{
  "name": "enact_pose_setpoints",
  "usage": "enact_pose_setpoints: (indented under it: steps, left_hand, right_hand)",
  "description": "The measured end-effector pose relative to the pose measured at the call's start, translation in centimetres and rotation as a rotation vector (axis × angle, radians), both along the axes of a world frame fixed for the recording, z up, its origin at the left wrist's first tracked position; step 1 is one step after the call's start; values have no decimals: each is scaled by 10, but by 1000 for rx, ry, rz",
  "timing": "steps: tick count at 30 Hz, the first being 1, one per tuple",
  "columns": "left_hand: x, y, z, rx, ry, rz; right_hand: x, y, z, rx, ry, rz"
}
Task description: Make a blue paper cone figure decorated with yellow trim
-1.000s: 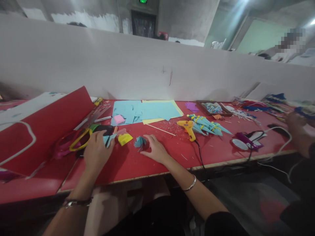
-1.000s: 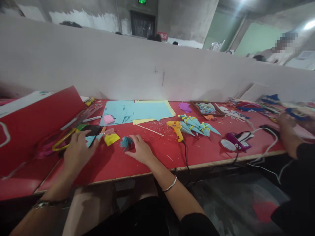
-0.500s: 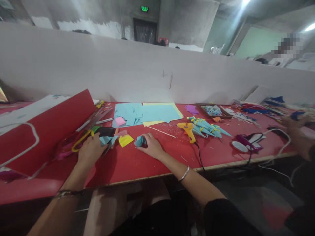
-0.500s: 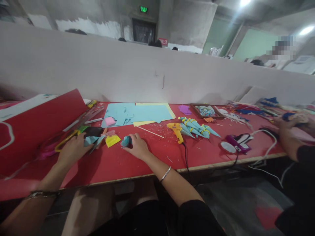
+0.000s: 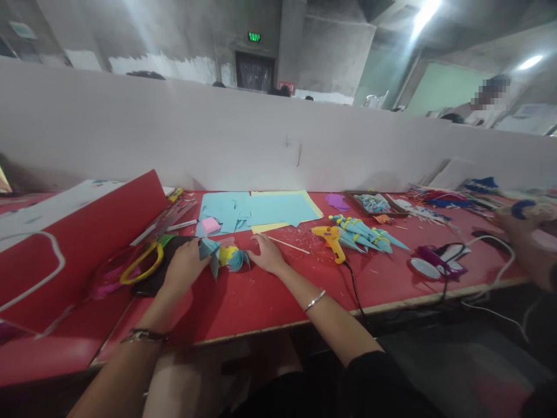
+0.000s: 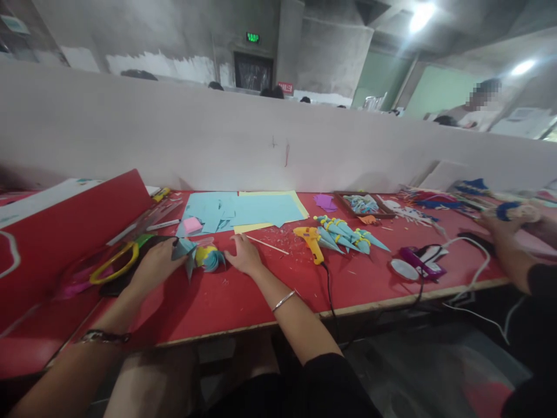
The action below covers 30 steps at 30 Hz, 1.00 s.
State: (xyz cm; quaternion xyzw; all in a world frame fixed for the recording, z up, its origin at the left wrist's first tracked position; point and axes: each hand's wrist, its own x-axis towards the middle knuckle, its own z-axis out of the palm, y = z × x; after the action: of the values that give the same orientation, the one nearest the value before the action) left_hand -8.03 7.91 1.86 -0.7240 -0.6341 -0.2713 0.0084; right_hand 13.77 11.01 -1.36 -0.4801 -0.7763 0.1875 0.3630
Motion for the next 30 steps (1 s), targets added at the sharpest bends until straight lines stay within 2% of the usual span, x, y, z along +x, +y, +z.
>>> enact_pose_setpoints:
  steps: [4,7,11,14,16,19,21,25,27,30]
  left_hand:
    - [6,11,9,52,78,-8]
    - [14,18,19,111,23,-96]
    - [30,23,29,100,-99,-215]
    - [43,26,30,87,-122,-265]
    - [49,27,27,119,-97,-270]
    - [52,28,18,198,-27,-283]
    - [49,28,12,242,36,-304]
    - [43,24,11,310,128,-346]
    - [42,21,13,342,154,-345]
    - [47,16,15,337,219,-370]
  right_hand:
    - [3,3,-3,-12,216,-28]
    - [4,5,-3,-7,252,-50]
    - [4,6,-2,10,266,-30]
    - [6,3,3,38,305,-25]
    - [8,-2,9,115,326,6]
    - [12,-10,21,288,215,95]
    - [13,-16,27,349,111,153]
    - [12,-22,33,440,38,152]
    - [11,-23,34,435,15,155]
    - [10,-23,34,339,-29,207]
